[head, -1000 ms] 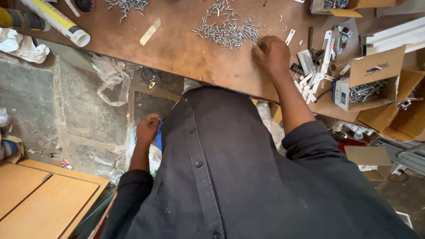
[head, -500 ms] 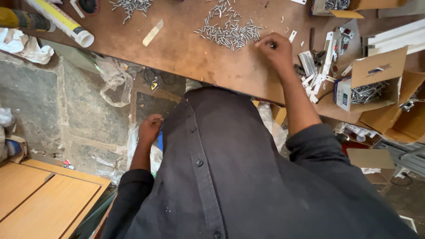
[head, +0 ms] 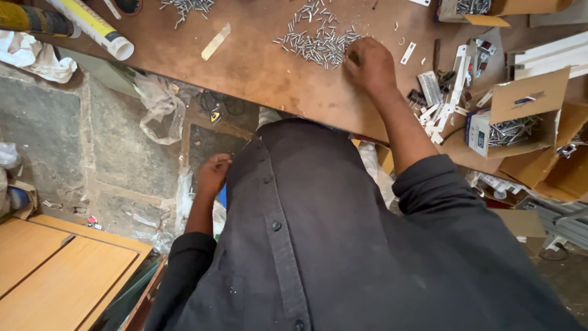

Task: The person sorts small metal fasteners on a workbench, picking them up by hand and placing them into piles or cardboard boxes. The person repeatedly picks, inspects, and repositions the fasteners, occasionally transferring them between piles and boxes.

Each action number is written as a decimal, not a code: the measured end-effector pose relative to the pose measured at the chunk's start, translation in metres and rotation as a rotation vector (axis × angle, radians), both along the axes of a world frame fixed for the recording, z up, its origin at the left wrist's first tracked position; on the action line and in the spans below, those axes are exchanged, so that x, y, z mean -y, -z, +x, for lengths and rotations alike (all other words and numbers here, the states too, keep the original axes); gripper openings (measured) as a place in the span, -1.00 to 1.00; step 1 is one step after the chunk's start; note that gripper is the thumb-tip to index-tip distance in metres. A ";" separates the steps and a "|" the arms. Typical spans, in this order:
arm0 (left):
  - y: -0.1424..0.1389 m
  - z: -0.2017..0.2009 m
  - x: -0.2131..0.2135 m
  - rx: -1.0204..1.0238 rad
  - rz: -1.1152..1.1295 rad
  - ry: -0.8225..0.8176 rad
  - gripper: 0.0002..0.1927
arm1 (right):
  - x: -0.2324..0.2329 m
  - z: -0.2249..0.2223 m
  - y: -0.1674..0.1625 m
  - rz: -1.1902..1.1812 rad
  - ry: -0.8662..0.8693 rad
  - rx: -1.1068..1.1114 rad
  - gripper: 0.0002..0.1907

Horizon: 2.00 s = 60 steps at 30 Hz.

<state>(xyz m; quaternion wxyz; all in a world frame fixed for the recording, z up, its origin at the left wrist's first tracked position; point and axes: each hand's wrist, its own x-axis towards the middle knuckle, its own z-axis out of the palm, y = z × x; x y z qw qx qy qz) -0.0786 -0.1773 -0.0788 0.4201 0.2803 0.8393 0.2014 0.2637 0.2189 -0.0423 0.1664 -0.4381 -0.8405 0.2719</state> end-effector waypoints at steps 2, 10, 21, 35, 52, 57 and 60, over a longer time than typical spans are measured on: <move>0.005 0.001 0.006 0.004 0.070 0.036 -0.79 | -0.002 0.000 0.002 -0.046 0.019 -0.024 -0.88; 0.010 -0.005 0.017 0.016 0.021 0.002 -0.75 | 0.011 0.012 0.009 -0.283 0.180 -0.129 -0.86; 0.008 -0.009 0.008 -0.021 -0.004 0.071 -0.74 | 0.016 0.042 -0.008 -1.161 0.464 -1.231 -0.86; -0.003 -0.009 0.007 -0.124 -0.089 0.076 -0.70 | 0.002 0.062 -0.001 -0.138 0.377 -0.206 -0.87; -0.003 -0.006 -0.004 0.060 0.001 -0.027 -0.73 | 0.030 0.043 -0.004 -0.670 0.263 -0.461 -0.82; -0.006 -0.007 0.000 -0.098 -0.130 0.063 -0.72 | 0.005 0.058 -0.017 -1.240 0.473 -1.025 -0.88; 0.000 -0.011 0.004 0.001 -0.087 0.028 -0.70 | -0.007 0.049 -0.016 -1.004 0.507 -0.768 -0.79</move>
